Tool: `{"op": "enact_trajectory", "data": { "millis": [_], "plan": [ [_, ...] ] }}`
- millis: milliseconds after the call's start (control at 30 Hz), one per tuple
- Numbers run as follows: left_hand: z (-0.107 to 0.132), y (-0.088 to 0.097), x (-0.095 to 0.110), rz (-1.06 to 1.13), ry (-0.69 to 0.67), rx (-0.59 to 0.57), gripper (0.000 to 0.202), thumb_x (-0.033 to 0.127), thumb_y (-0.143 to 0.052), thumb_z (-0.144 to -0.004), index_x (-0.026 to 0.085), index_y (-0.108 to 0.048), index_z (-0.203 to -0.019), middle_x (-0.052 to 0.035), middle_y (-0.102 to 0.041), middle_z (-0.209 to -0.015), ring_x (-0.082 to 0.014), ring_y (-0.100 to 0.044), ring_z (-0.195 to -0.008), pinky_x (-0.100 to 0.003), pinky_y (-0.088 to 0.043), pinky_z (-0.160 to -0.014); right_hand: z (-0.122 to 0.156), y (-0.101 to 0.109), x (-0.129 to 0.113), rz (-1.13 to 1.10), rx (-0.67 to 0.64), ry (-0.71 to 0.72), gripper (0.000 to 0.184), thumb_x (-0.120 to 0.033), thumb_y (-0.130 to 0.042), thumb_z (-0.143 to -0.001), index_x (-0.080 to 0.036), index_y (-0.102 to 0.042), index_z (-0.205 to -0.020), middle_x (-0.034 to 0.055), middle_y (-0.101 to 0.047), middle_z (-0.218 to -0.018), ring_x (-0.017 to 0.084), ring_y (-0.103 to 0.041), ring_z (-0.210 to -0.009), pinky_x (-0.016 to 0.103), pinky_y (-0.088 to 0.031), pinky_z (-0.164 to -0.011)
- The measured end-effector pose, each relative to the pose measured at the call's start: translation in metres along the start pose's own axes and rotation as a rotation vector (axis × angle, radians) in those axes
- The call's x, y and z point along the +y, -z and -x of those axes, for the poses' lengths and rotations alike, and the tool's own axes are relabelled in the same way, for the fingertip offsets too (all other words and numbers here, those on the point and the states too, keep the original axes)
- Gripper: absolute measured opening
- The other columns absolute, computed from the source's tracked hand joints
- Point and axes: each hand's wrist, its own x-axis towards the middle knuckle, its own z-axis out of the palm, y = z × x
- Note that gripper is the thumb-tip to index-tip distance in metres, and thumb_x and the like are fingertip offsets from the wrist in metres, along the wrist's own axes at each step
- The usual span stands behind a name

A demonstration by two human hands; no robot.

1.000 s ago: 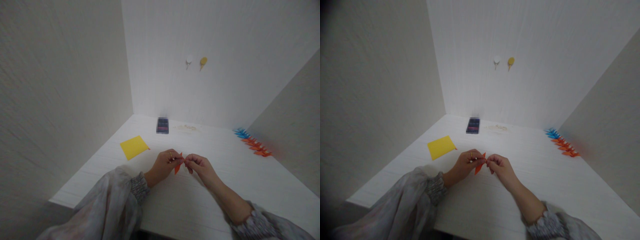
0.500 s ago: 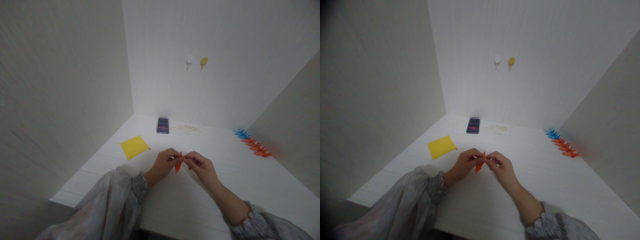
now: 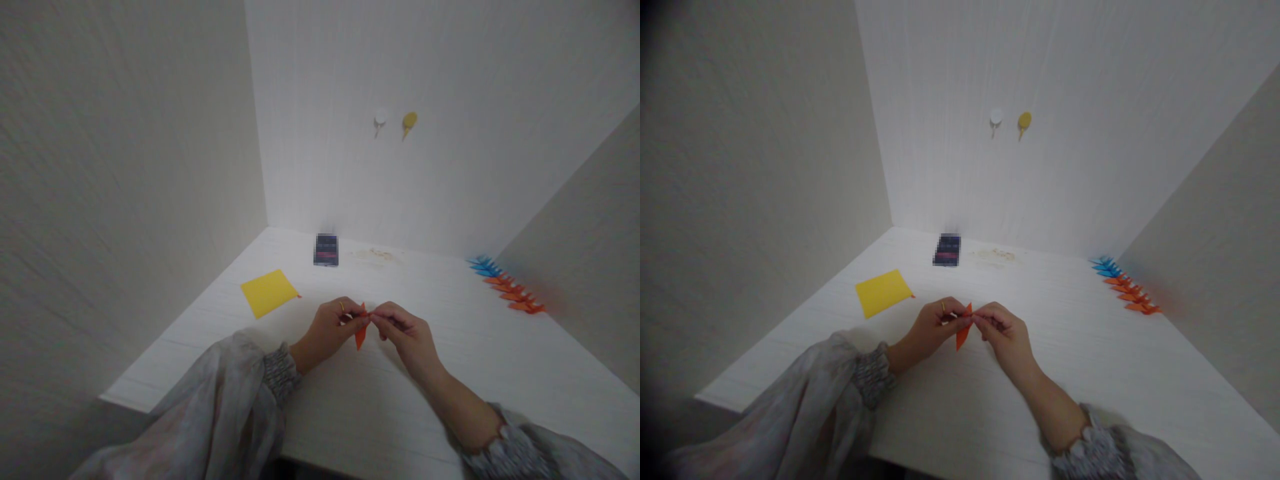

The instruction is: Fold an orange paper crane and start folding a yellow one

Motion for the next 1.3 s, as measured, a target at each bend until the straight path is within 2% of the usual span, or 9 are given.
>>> {"op": "enact_trajectory", "data": {
  "millis": [267,600,867,1067,1167,1300],
  "plan": [
    [-0.0002,-0.0003,0.0015,-0.019,0.005,-0.007,0.018,0.031,-0.055,-0.073,0.013,-0.060,-0.072,-0.0017,-0.057,-0.070,-0.0099,-0.052,-0.066,-0.021,-0.043,-0.060,0.0009,-0.0009,0.0009,-0.023,0.017,0.004,0.014,-0.029,-0.054,-0.076,-0.018,-0.059,-0.069,-0.0002,-0.049,-0.063,0.010,-0.043,-0.052,0.023,-0.035,-0.048],
    [-0.0003,-0.0006,0.0047,-0.042,-0.011,-0.015,0.018,0.030,-0.054,-0.074,0.013,-0.060,-0.071,-0.0015,-0.056,-0.070,-0.0094,-0.051,-0.065,-0.021,-0.043,-0.060,0.0014,-0.0041,0.0053,-0.160,0.001,-0.112,0.016,-0.032,-0.055,-0.075,-0.017,-0.054,-0.069,-0.0034,-0.043,-0.056,0.009,-0.037,-0.050,0.022,-0.030,-0.047],
    [-0.0002,0.0000,-0.0029,0.009,-0.003,0.028,0.017,0.029,-0.056,-0.072,0.013,-0.059,-0.073,-0.0015,-0.056,-0.071,-0.0092,-0.052,-0.065,-0.021,-0.044,-0.060,0.0002,-0.0014,0.0030,-0.099,-0.003,-0.085,0.021,-0.032,-0.045,-0.082,-0.018,-0.058,-0.073,-0.0027,-0.047,-0.053,0.011,-0.044,-0.055,0.025,-0.034,-0.059],
    [0.0000,-0.0001,-0.0012,0.012,-0.002,0.025,0.016,0.029,-0.056,-0.072,0.013,-0.058,-0.072,-0.0012,-0.055,-0.070,-0.0092,-0.052,-0.064,-0.021,-0.044,-0.060,-0.0007,-0.0033,0.0070,-0.167,0.006,-0.131,0.014,-0.032,-0.057,-0.073,-0.018,-0.059,-0.072,-0.0025,-0.049,-0.057,0.010,-0.042,-0.051,0.023,-0.033,-0.051],
    [-0.0001,-0.0003,-0.0013,0.033,0.004,0.025,0.016,0.028,-0.057,-0.071,0.013,-0.059,-0.071,-0.0012,-0.055,-0.070,-0.0090,-0.052,-0.065,-0.021,-0.043,-0.061,-0.0003,-0.0035,0.0064,-0.172,0.014,-0.136,0.014,-0.032,-0.057,-0.073,-0.018,-0.059,-0.071,-0.0026,-0.049,-0.056,0.010,-0.042,-0.051,0.023,-0.034,-0.049],
    [-0.0010,-0.0006,-0.0021,0.196,0.116,0.035,0.019,0.031,-0.060,-0.068,0.013,-0.057,-0.073,-0.0001,-0.055,-0.069,-0.0078,-0.051,-0.059,-0.021,-0.043,-0.057,0.0002,-0.0025,0.0053,-0.102,0.039,-0.074,0.011,-0.030,-0.059,-0.071,-0.019,-0.059,-0.072,-0.0037,-0.046,-0.054,0.009,-0.042,-0.049,0.022,-0.035,-0.047]
  ]
}}
